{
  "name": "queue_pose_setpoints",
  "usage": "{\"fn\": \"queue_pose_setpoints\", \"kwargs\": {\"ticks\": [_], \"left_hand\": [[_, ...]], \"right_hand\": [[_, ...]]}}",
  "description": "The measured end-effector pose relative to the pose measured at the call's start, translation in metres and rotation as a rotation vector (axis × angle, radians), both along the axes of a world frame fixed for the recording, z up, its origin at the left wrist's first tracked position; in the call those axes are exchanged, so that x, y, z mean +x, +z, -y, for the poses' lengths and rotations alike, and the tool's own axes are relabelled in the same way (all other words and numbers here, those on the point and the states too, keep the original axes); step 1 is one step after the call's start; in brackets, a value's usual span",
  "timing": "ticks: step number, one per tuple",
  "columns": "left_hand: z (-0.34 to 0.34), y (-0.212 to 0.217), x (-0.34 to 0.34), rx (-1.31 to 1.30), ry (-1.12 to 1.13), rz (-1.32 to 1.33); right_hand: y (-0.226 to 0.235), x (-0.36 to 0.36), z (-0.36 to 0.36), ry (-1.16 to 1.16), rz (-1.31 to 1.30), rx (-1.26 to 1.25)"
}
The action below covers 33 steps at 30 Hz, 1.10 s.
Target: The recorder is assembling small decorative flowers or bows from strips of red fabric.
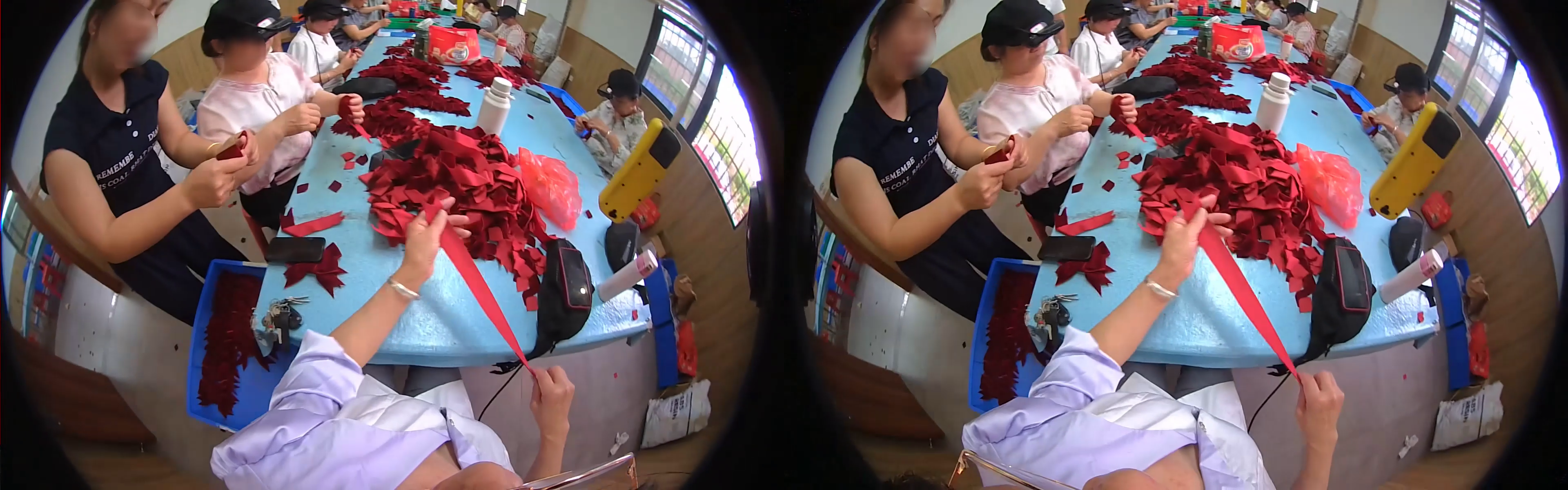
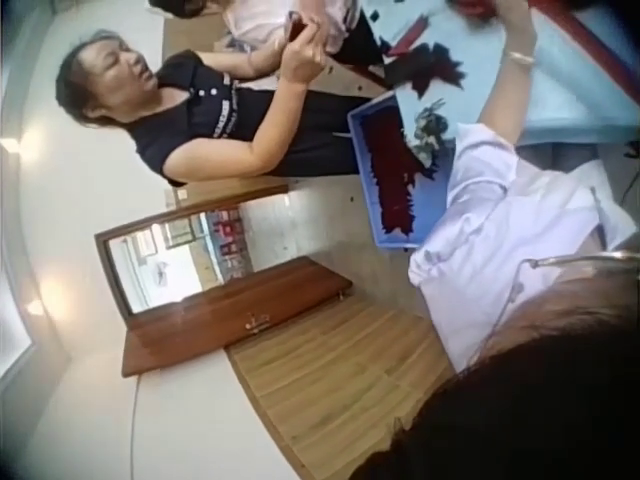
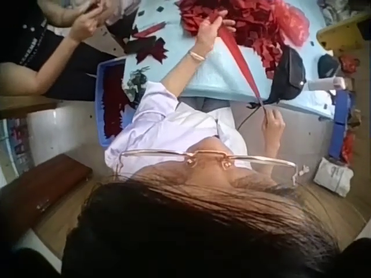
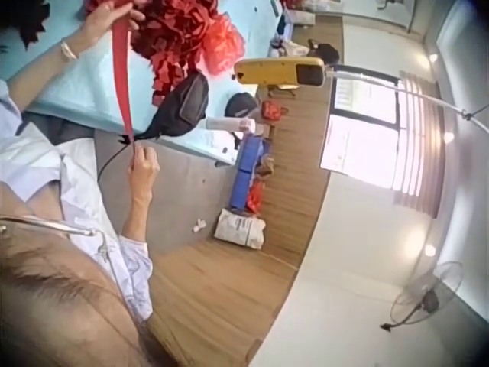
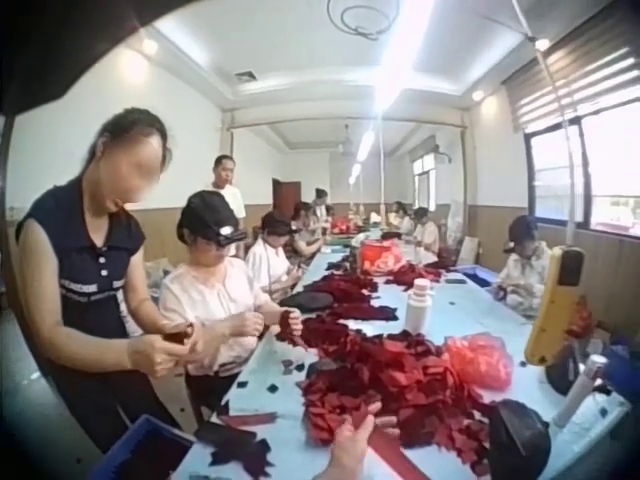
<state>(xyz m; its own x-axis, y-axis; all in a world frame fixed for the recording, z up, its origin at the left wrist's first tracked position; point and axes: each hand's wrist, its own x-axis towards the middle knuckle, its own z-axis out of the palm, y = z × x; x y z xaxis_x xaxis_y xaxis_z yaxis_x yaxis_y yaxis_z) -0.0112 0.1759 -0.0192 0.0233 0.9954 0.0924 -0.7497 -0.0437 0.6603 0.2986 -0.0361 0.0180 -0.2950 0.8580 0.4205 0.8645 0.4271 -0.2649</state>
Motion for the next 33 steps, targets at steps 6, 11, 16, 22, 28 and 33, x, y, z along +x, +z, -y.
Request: {"fn": "queue_pose_setpoints", "kwargs": {"ticks": [6, 11, 16, 22, 28, 33], "left_hand": [[0.085, -0.007, -0.052, 0.107, 0.655, -0.851], [0.14, -0.023, -0.086, 0.007, 0.899, -0.956], [0.173, -0.039, -0.106, -0.047, 1.022, -1.055], [0.174, -0.035, -0.085, 0.183, 1.033, -1.542], [0.179, -0.013, -0.057, 0.52, 0.929, -1.824], [0.18, -0.022, -0.071, 0.448, 0.938, -1.715]], "right_hand": [[-0.044, -0.015, -0.086, 0.122, 0.251, 0.198], [-0.063, -0.041, -0.135, 0.199, 0.243, 0.287], [-0.059, -0.032, -0.13, 0.048, 0.221, 0.35], [-0.028, -0.099, -0.088, 0.278, -0.326, -0.095], [-0.041, -0.222, -0.08, 0.428, -1.055, -0.968], [-0.046, -0.24, -0.087, 0.471, -1.269, -1.104]]}}
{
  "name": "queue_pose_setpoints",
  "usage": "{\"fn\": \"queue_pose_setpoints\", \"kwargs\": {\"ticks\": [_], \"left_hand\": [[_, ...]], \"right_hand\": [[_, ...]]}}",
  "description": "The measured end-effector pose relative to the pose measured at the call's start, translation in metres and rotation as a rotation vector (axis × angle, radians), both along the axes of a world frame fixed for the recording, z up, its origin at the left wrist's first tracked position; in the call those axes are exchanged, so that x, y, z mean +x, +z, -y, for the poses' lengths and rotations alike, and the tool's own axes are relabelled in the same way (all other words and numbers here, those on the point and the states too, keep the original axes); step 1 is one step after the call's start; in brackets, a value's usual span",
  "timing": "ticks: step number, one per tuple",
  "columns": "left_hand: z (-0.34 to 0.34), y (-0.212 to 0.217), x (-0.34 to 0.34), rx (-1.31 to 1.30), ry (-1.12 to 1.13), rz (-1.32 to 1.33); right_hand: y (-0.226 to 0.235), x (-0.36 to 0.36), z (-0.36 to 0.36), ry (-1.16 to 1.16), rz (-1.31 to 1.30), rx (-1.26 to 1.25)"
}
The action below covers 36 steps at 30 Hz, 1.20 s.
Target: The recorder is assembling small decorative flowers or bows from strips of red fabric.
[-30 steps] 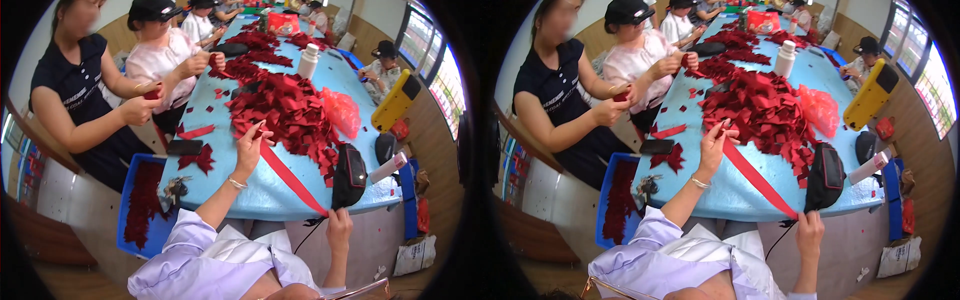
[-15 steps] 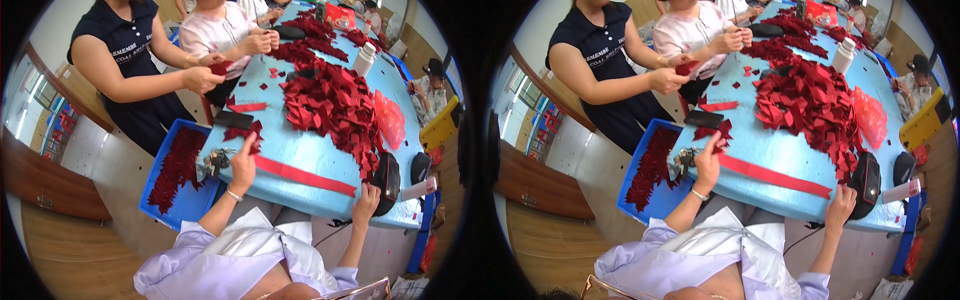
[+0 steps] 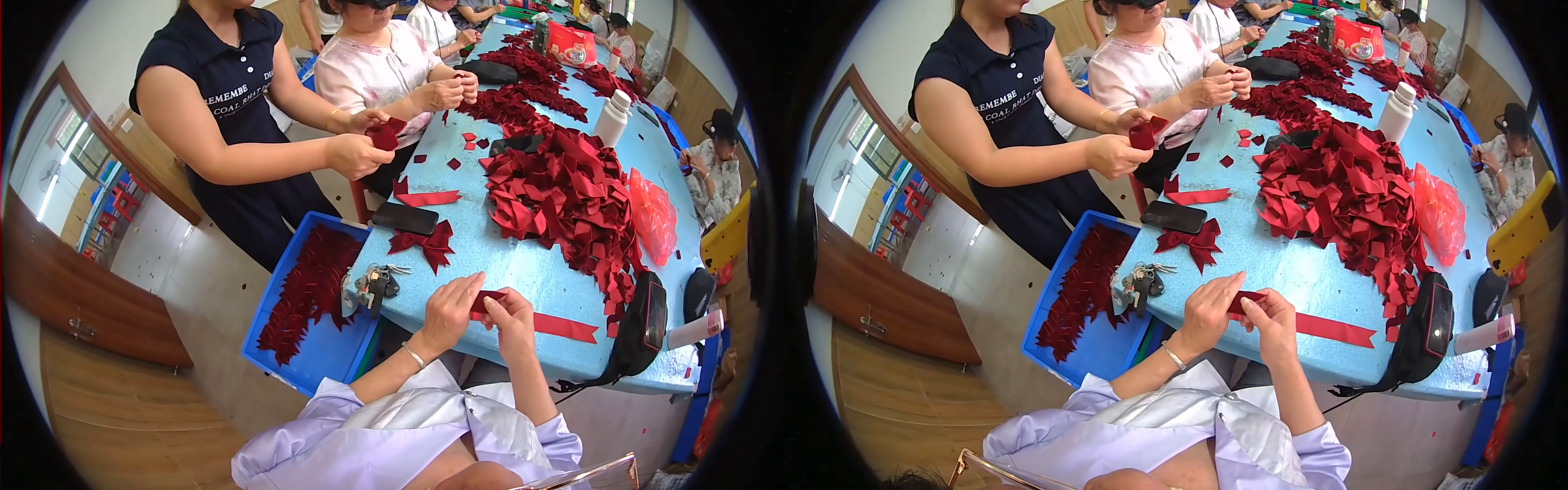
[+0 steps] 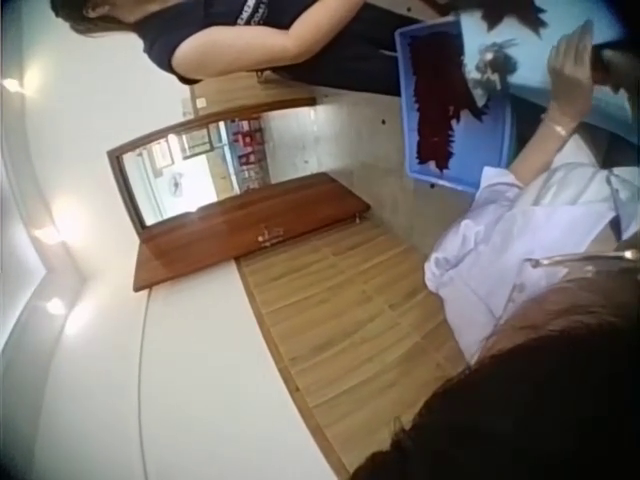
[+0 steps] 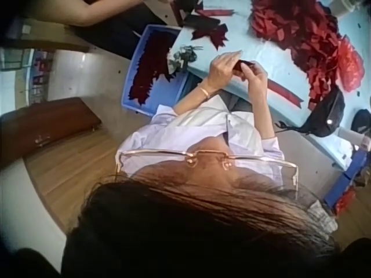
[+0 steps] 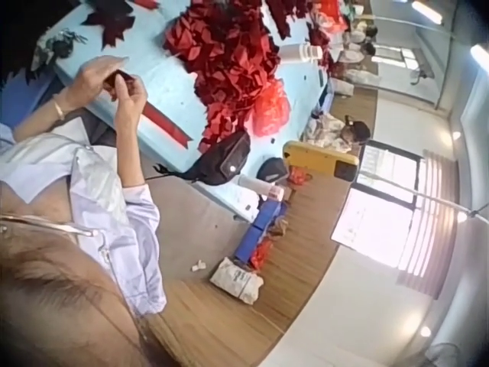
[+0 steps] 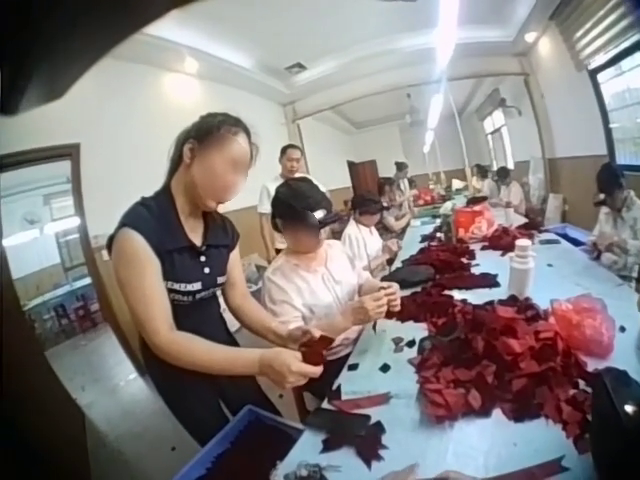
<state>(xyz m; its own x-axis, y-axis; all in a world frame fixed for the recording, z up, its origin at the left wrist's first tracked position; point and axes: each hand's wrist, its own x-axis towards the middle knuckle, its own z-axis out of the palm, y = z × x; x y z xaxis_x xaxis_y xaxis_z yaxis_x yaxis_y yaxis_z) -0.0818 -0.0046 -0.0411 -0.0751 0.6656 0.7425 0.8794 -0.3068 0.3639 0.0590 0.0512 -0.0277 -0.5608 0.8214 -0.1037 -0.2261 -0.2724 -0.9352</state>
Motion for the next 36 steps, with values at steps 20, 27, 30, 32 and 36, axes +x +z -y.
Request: {"fn": "queue_pose_setpoints", "kwargs": {"ticks": [20, 27, 30, 32, 36], "left_hand": [[0.006, -0.017, -0.006, -0.578, -0.178, 1.014], [0.005, -0.023, -0.006, -0.587, -0.432, 1.125], [0.005, -0.021, -0.01, -0.554, -0.402, 1.073], [0.006, -0.019, -0.018, -0.56, -0.436, 1.004], [0.008, -0.022, -0.026, -0.574, -0.473, 0.938]], "right_hand": [[-0.039, 0.01, 0.0, -0.128, 0.394, 0.072], [-0.053, 0.015, 0.001, -0.129, 0.352, 0.131], [-0.055, 0.015, 0.003, -0.142, 0.387, 0.159], [-0.054, 0.014, 0.003, -0.157, 0.436, 0.198], [-0.049, 0.012, 0.005, -0.166, 0.48, 0.24]]}}
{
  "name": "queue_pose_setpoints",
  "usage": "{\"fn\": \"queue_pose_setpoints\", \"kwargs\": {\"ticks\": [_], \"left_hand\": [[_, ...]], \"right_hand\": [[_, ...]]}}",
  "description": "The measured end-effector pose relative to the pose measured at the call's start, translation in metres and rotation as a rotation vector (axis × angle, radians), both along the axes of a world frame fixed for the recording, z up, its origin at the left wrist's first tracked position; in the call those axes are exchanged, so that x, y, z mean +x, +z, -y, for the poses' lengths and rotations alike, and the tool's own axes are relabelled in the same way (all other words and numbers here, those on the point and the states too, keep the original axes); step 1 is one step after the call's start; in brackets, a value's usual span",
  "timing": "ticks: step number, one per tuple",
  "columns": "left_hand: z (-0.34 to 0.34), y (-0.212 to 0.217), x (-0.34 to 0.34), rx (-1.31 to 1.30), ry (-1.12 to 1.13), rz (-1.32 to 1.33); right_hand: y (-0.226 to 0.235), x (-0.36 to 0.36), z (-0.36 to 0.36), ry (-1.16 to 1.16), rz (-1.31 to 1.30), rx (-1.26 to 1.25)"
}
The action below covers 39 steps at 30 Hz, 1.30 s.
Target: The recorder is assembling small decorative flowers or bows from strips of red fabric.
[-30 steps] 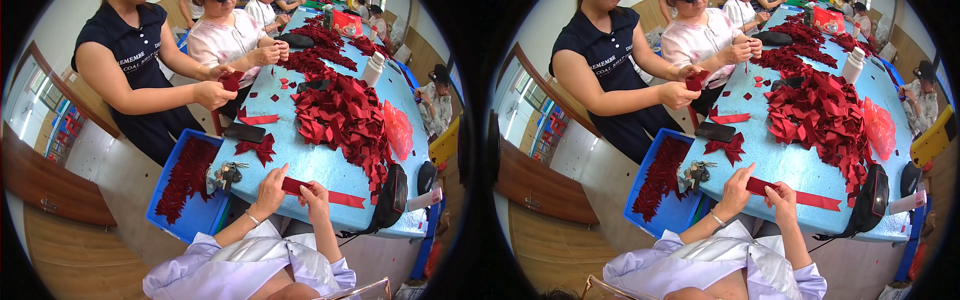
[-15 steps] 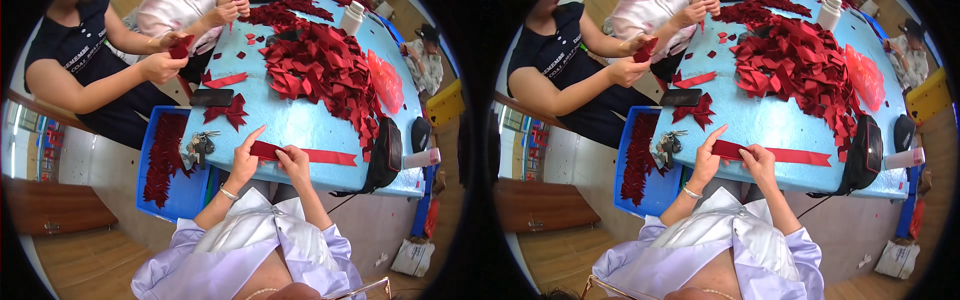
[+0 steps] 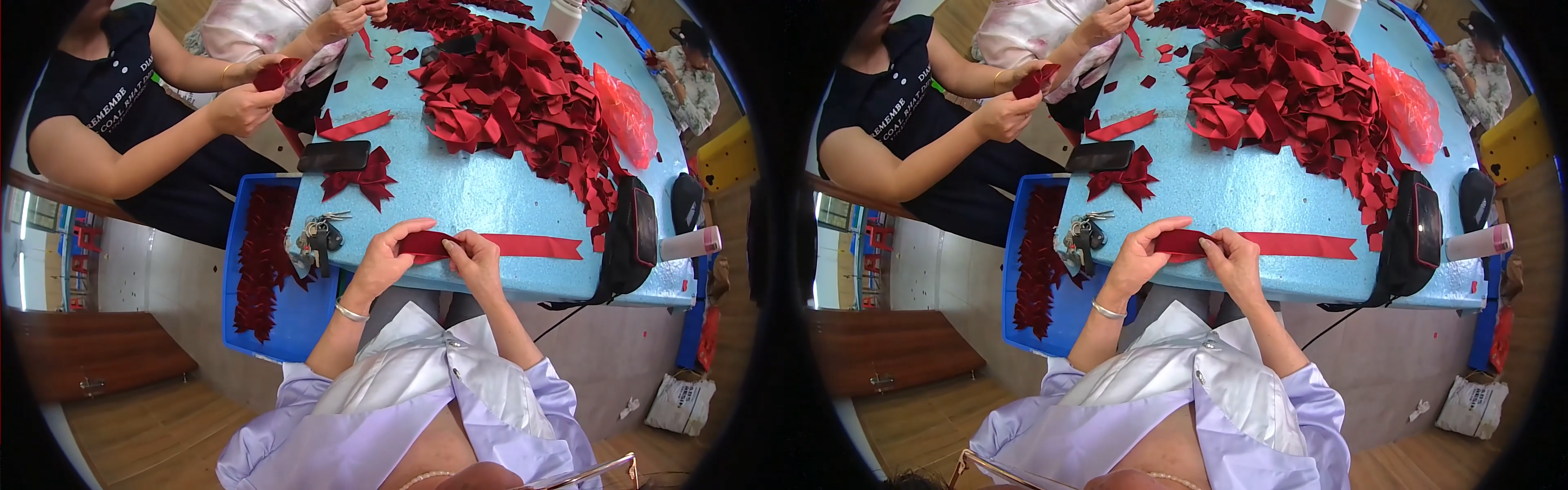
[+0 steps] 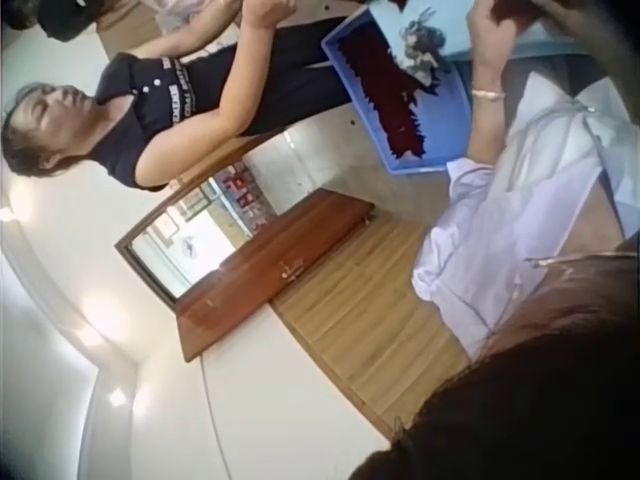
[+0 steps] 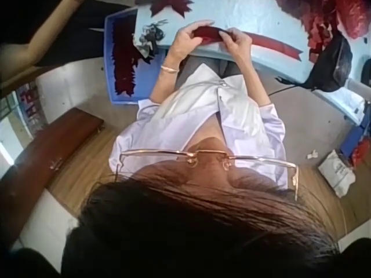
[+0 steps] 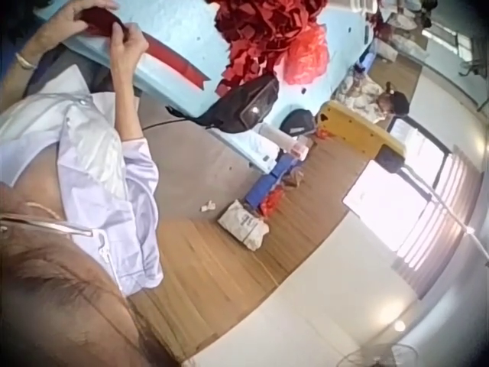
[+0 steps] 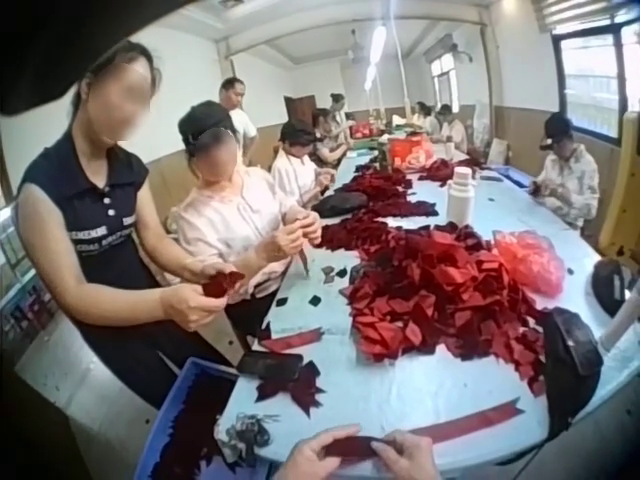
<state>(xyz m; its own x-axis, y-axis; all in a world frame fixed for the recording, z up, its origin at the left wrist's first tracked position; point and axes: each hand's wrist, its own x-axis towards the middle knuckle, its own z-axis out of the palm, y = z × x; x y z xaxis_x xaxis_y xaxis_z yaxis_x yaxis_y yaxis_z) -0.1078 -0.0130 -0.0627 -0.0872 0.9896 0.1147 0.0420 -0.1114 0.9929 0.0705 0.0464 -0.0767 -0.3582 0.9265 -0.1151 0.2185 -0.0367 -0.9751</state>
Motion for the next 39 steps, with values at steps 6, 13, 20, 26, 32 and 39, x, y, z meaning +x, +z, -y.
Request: {"fn": "queue_pose_setpoints", "kwargs": {"ticks": [6, 13, 20, 26, 32, 39], "left_hand": [[0.003, 0.004, -0.005, 0.048, 0.191, -0.477], [0.008, 0.019, -0.003, -0.268, 0.165, -0.371], [0.009, -0.011, -0.01, -0.226, 0.1, 0.022], [0.005, -0.009, -0.011, -0.242, 0.15, 0.145], [0.003, -0.007, -0.001, -0.197, 0.259, 0.172], [0.003, -0.01, -0.007, -0.327, 0.228, 0.38]], "right_hand": [[-0.006, 0.0, 0.0, 0.001, -0.023, -0.001], [-0.002, -0.002, 0.001, 0.002, -0.016, 0.015], [-0.001, -0.003, 0.0, 0.008, 0.036, 0.072], [0.0, -0.005, -0.001, -0.028, 0.045, 0.081], [-0.004, -0.006, -0.001, -0.046, 0.053, 0.13], [-0.006, -0.005, 0.001, -0.049, 0.04, 0.124]]}}
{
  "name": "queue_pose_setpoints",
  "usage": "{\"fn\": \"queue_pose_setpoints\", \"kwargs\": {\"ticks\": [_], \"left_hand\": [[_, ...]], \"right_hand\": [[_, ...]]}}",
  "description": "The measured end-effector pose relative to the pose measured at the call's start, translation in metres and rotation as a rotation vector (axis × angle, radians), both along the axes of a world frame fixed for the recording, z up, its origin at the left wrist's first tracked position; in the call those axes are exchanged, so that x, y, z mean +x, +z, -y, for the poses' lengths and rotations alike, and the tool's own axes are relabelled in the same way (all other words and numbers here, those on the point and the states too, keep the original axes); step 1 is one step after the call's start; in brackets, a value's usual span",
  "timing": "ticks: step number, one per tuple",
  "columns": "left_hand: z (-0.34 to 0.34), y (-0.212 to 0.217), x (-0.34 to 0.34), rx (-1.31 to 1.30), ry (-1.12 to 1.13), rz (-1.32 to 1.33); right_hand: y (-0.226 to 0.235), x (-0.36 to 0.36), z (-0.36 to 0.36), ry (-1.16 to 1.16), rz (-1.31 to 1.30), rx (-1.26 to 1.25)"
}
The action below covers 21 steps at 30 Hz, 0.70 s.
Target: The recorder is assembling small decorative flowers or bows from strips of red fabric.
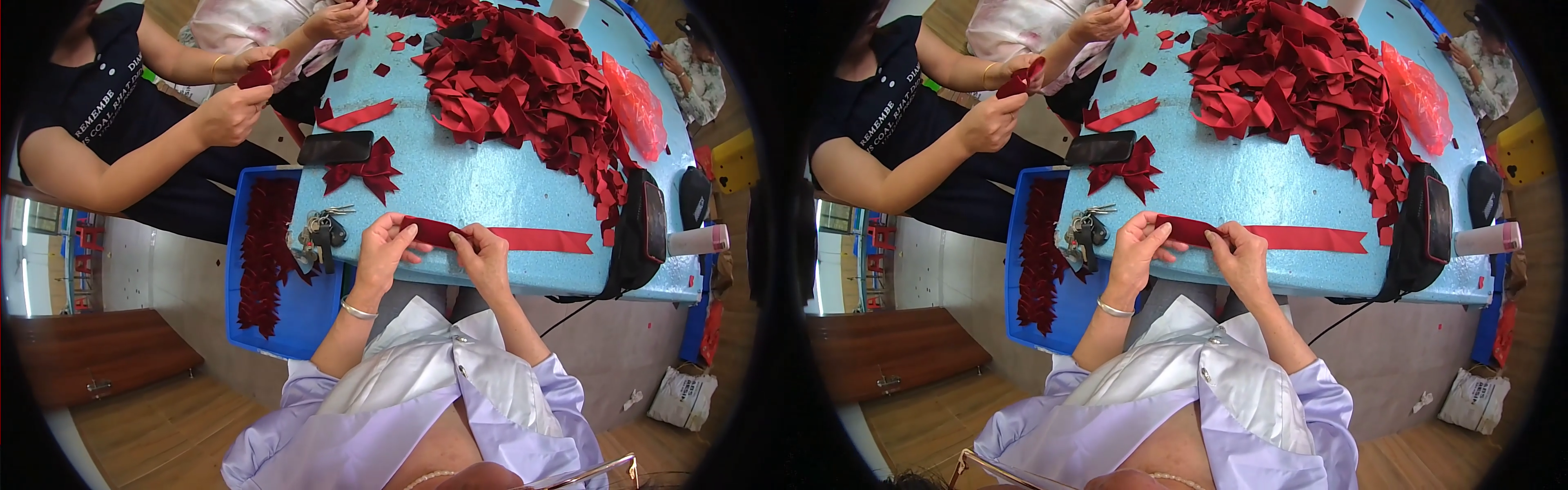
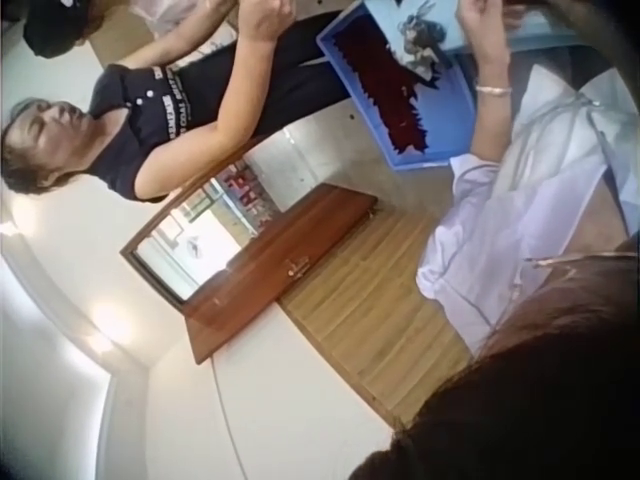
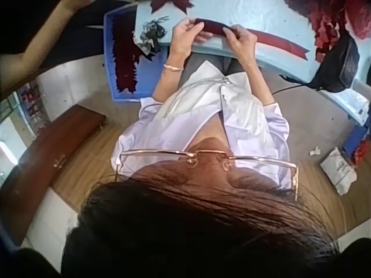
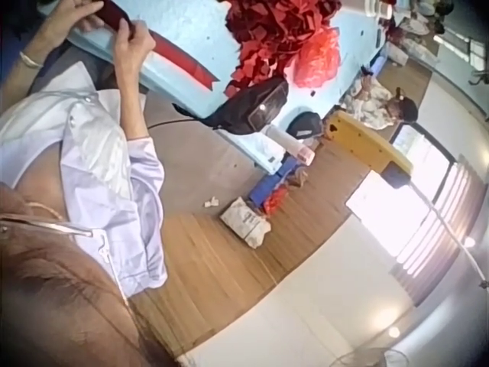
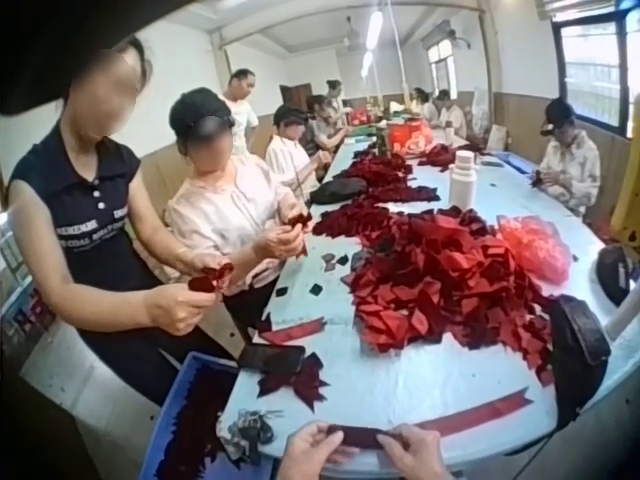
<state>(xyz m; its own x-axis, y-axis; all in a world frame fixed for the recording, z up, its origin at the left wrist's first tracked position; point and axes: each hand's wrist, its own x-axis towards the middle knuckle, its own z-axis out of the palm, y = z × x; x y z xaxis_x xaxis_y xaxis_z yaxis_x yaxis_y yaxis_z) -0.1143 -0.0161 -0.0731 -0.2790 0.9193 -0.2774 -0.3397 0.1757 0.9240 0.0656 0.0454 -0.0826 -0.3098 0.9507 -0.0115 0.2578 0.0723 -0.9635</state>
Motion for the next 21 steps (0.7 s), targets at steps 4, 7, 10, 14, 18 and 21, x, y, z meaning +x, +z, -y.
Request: {"fn": "queue_pose_setpoints", "kwargs": {"ticks": [4, 7, 10, 14, 18, 21], "left_hand": [[-0.003, 0.01, 0.004, -0.001, -0.034, 0.064], [-0.007, 0.009, 0.006, 0.013, 0.004, 0.158], [-0.01, 0.01, 0.009, 0.015, 0.014, 0.189], [-0.008, 0.009, 0.009, 0.027, 0.006, 0.2], [-0.008, -0.001, 0.007, 0.054, 0.004, 0.233], [-0.005, -0.003, 0.008, 0.086, 0.001, 0.325]], "right_hand": [[0.0, 0.001, -0.001, -0.011, -0.061, -0.072], [0.0, 0.001, -0.001, -0.012, -0.083, -0.114], [0.003, 0.001, -0.002, -0.003, -0.073, -0.123], [0.028, -0.007, 0.013, 0.012, -0.062, 0.218], [0.039, -0.008, 0.022, 0.359, -0.044, 0.636], [0.033, 0.006, 0.032, 0.724, -0.041, 0.483]]}}
